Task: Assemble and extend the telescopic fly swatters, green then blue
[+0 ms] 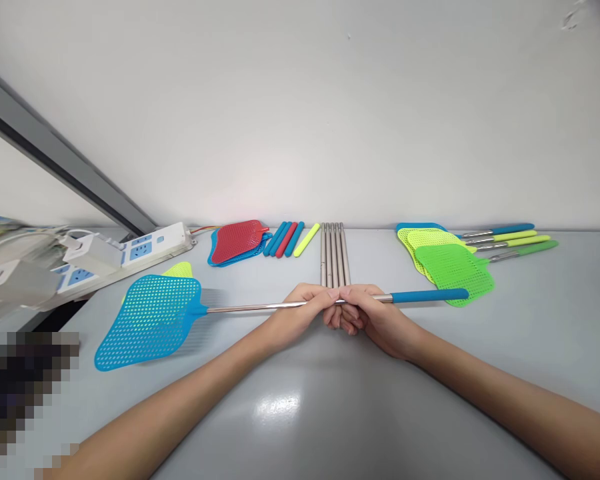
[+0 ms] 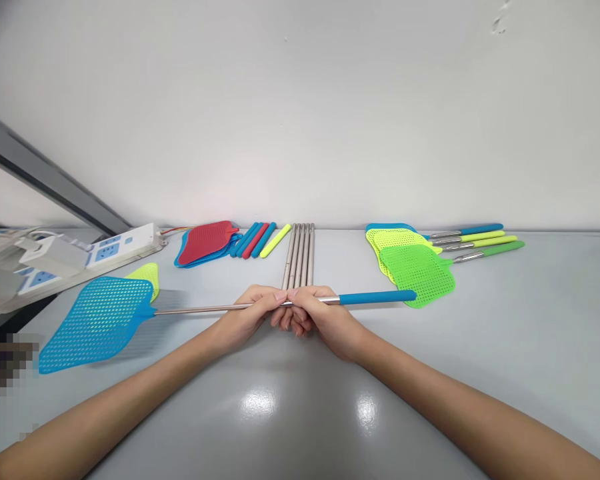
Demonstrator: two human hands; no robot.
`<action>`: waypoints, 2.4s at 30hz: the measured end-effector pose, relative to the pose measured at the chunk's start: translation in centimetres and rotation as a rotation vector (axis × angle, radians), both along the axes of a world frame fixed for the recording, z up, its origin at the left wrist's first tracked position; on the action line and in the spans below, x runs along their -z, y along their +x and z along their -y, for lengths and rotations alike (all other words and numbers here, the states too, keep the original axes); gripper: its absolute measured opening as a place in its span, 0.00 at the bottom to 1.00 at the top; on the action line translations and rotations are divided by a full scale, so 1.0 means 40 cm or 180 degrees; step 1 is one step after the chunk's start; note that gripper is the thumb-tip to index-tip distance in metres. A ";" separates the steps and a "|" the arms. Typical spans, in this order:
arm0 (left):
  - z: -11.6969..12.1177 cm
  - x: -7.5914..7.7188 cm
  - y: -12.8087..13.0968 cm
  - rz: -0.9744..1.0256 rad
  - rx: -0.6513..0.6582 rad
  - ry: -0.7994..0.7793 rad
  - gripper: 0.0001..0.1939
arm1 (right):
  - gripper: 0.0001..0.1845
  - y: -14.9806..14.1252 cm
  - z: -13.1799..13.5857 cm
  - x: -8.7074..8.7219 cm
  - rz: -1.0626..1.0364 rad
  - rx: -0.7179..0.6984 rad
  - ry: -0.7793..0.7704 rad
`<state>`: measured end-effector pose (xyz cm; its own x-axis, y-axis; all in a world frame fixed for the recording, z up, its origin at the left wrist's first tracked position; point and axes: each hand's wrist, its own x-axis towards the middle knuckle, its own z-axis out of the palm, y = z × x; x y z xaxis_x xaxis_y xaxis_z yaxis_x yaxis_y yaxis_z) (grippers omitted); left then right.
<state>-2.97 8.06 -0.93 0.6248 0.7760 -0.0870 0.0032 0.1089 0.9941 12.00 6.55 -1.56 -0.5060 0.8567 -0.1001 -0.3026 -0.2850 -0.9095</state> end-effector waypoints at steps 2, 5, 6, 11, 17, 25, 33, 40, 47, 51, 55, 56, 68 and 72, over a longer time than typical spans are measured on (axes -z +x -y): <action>0.000 0.000 0.000 0.0022 0.0019 -0.0009 0.19 | 0.18 0.000 0.000 -0.001 0.0037 -0.0001 -0.0007; 0.000 0.001 -0.001 0.0055 0.0033 -0.0006 0.19 | 0.19 -0.002 -0.001 -0.003 0.0041 0.0000 -0.0012; 0.000 0.001 -0.001 0.0066 0.0034 -0.0004 0.19 | 0.19 -0.002 -0.002 -0.003 0.0020 -0.0001 -0.0003; 0.000 0.003 -0.002 0.0065 0.0020 -0.0007 0.19 | 0.20 -0.002 0.000 -0.002 -0.0028 -0.0003 0.0014; -0.001 0.001 0.000 0.0061 0.0035 0.0006 0.19 | 0.21 -0.003 -0.002 -0.001 -0.0019 0.0000 0.0040; 0.001 0.001 0.000 0.0060 0.0019 0.0013 0.19 | 0.21 -0.003 -0.002 -0.001 0.0005 0.0022 0.0048; 0.001 0.001 0.001 0.0060 0.0018 0.0042 0.18 | 0.21 -0.003 -0.004 0.002 -0.0040 0.0005 0.0058; 0.001 0.003 0.000 0.0052 0.0004 0.0010 0.18 | 0.19 -0.002 -0.002 0.003 0.0006 0.0027 0.0031; 0.001 0.002 0.001 0.0185 0.0021 -0.0156 0.20 | 0.20 -0.002 -0.001 -0.001 0.0022 0.0010 -0.0004; -0.002 0.003 -0.001 0.0302 0.0118 -0.0198 0.20 | 0.20 -0.002 -0.002 -0.001 0.0007 -0.0021 0.0011; -0.004 0.003 -0.002 0.0346 0.0185 -0.0209 0.20 | 0.19 -0.001 -0.003 0.003 0.0027 -0.0079 0.0071; -0.004 0.004 -0.003 0.0342 0.0179 -0.0208 0.20 | 0.19 -0.001 -0.003 0.004 0.0035 -0.0087 0.0074; -0.002 0.002 -0.001 0.0292 0.0085 -0.0233 0.19 | 0.20 0.001 -0.002 0.003 0.0038 -0.0074 0.0041; -0.002 0.001 0.000 0.0263 0.0065 -0.0223 0.19 | 0.20 0.001 -0.002 0.004 0.0021 -0.0091 0.0061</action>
